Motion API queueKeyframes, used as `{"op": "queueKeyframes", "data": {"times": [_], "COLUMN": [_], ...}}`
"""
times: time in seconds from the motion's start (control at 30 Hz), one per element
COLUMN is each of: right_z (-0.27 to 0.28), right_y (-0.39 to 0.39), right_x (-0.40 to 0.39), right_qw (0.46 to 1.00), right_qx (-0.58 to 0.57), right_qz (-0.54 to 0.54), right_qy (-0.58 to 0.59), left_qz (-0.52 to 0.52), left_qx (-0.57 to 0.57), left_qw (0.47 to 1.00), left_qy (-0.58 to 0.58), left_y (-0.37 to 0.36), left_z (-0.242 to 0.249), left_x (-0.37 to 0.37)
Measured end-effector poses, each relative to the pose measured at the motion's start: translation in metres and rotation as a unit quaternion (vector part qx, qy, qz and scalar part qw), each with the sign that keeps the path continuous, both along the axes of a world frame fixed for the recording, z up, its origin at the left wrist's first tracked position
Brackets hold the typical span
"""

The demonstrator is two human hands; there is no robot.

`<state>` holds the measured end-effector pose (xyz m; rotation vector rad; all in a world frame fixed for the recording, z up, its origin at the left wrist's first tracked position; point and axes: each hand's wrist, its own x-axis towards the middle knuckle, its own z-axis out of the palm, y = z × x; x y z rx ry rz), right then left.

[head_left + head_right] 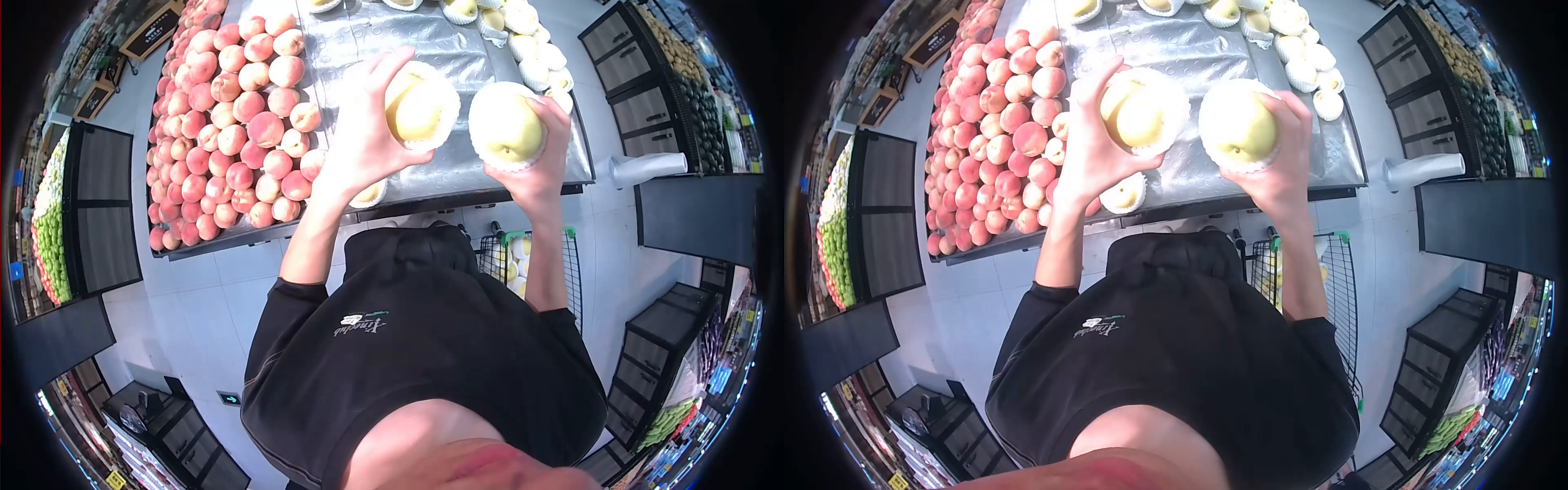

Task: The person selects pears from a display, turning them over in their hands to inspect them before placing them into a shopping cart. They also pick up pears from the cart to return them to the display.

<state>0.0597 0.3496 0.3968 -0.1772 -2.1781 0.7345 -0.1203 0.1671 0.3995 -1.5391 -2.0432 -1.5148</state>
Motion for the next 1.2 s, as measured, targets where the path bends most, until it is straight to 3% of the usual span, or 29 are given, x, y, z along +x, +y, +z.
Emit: {"op": "queueKeyframes", "data": {"times": [0.4,0.5,0.53,0.57,0.67,0.7,0.73,0.87,0.9,0.93,0.97,1.07,1.17,1.2], "right_z": [0.010,0.013,0.005,-0.009,-0.018,-0.020,-0.030,-0.060,-0.066,-0.068,-0.074,-0.109,-0.129,-0.141], "right_y": [-0.026,-0.035,-0.031,-0.024,-0.033,-0.038,-0.039,-0.041,-0.041,-0.047,-0.051,-0.061,-0.073,-0.076], "right_x": [-0.015,-0.016,-0.014,-0.009,-0.007,-0.006,-0.005,0.000,0.005,0.010,0.017,0.050,0.103,0.123], "right_qw": [0.996,0.982,0.955,0.913,0.708,0.617,0.580,0.513,0.501,0.526,0.557,0.587,0.591,0.586], "right_qx": [-0.056,-0.186,-0.294,-0.398,-0.668,-0.740,-0.752,-0.763,-0.771,-0.785,-0.787,-0.759,-0.766,-0.774], "right_qz": [-0.055,-0.017,0.036,0.089,0.223,0.257,0.302,0.368,0.367,0.290,0.217,0.203,0.157,0.151], "right_qy": [-0.043,-0.032,-0.021,-0.009,0.049,0.073,0.085,0.140,0.144,0.152,0.153,0.193,0.198,0.188], "left_qz": [-0.007,-0.061,-0.146,-0.224,-0.392,-0.413,-0.433,-0.472,-0.516,-0.469,-0.490,-0.461,-0.445,-0.432], "left_qx": [-0.002,0.062,0.117,0.168,0.266,0.268,0.269,0.270,0.275,0.281,0.287,0.214,0.134,0.099], "left_qw": [0.996,0.996,0.966,0.899,0.576,0.537,0.497,0.391,0.323,0.337,0.303,0.326,0.298,0.340], "left_qy": [0.084,-0.018,-0.180,-0.336,-0.666,-0.685,-0.703,-0.743,-0.744,-0.766,-0.765,-0.797,-0.834,-0.829], "left_y": [-0.008,-0.008,-0.005,0.000,0.007,0.008,0.010,0.016,0.019,0.018,0.018,0.007,-0.002,-0.004], "left_z": [0.003,-0.008,-0.018,-0.032,-0.064,-0.073,-0.083,-0.090,-0.091,-0.121,-0.123,-0.149,-0.173,-0.177], "left_x": [-0.007,-0.010,-0.011,-0.012,-0.004,0.000,0.004,0.031,0.033,0.034,0.042,0.058,0.083,0.095]}}
